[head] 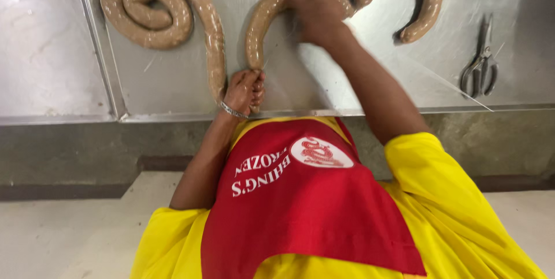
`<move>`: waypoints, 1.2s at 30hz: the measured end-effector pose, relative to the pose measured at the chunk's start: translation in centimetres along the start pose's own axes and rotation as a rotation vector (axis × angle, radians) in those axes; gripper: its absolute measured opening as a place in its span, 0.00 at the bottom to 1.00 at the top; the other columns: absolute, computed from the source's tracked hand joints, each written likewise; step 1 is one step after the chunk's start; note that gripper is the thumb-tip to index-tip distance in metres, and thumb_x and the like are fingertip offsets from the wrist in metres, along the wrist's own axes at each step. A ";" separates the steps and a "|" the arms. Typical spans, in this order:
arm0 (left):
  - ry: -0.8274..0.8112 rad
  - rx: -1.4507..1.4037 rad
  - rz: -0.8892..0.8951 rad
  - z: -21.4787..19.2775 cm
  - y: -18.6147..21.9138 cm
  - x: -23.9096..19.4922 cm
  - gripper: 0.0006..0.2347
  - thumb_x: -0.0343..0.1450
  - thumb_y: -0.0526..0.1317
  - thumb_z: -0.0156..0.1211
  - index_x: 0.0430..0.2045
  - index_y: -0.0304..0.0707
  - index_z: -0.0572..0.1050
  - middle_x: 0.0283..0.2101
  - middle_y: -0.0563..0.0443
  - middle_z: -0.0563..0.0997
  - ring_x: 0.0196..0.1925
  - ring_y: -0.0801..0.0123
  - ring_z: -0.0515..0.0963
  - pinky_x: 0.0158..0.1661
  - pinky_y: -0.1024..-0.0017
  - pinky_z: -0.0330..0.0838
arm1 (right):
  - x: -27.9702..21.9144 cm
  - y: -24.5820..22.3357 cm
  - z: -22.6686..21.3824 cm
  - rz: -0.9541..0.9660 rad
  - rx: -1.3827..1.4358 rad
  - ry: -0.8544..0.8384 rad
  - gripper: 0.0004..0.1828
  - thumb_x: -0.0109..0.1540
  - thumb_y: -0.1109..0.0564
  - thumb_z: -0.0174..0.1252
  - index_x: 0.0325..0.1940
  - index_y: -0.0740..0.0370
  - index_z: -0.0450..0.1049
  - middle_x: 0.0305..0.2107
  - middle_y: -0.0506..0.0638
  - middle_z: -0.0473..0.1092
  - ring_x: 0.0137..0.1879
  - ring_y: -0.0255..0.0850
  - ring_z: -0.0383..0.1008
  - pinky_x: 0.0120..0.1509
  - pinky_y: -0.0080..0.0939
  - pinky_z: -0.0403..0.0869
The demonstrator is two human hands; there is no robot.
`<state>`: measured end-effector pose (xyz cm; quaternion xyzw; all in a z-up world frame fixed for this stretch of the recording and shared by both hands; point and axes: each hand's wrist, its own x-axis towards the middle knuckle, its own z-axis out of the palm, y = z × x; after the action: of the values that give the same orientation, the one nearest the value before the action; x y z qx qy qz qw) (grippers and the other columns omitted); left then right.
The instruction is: The person ties lengths of sausage casing filled with meat using white string, occasionally using shears to cut the string as they form individual links on a metal table.
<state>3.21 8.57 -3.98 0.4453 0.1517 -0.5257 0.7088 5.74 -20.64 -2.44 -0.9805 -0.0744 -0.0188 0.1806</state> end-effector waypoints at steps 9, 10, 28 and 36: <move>0.016 -0.019 0.090 -0.2 1.5 -0.8 0.08 0.77 0.41 0.48 0.29 0.38 0.68 0.19 0.60 0.59 0.16 0.79 0.54 0.17 0.75 0.45 | -9.8 -9.0 -8.4 0.047 0.438 -0.019 0.21 0.58 0.60 0.67 0.54 0.53 0.73 0.78 0.54 0.43 0.72 0.64 0.62 0.59 0.53 0.79; -0.044 -0.068 0.078 -0.2 1.5 -0.7 0.08 0.78 0.40 0.47 0.29 0.38 0.69 0.19 0.61 0.59 0.16 0.79 0.54 0.17 0.76 0.45 | -11.9 -8.1 -8.3 0.247 0.576 -0.122 0.15 0.59 0.64 0.62 0.50 0.57 0.76 0.77 0.54 0.47 0.71 0.56 0.65 0.56 0.52 0.81; -0.136 -0.140 0.067 0.6 3.3 2.8 0.07 0.80 0.39 0.49 0.31 0.41 0.69 0.20 0.63 0.57 0.18 0.80 0.52 0.18 0.77 0.45 | -52.6 -4.8 -4.4 1.601 0.607 0.057 0.08 0.63 0.56 0.65 0.40 0.63 0.79 0.35 0.49 0.72 0.41 0.39 0.70 0.41 0.40 0.70; -0.118 -0.058 0.118 0.9 5.6 2.6 0.09 0.80 0.41 0.47 0.32 0.40 0.68 0.22 0.61 0.58 0.18 0.79 0.52 0.19 0.77 0.45 | -50.4 -0.9 -10.4 1.510 0.724 0.423 0.14 0.74 0.50 0.59 0.45 0.65 0.74 0.34 0.45 0.73 0.35 0.34 0.66 0.35 0.37 0.64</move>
<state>8.92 6.56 -2.66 0.4007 0.0983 -0.5039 0.7588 -44.28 -30.55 4.42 -0.6254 0.6309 -0.0509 0.4564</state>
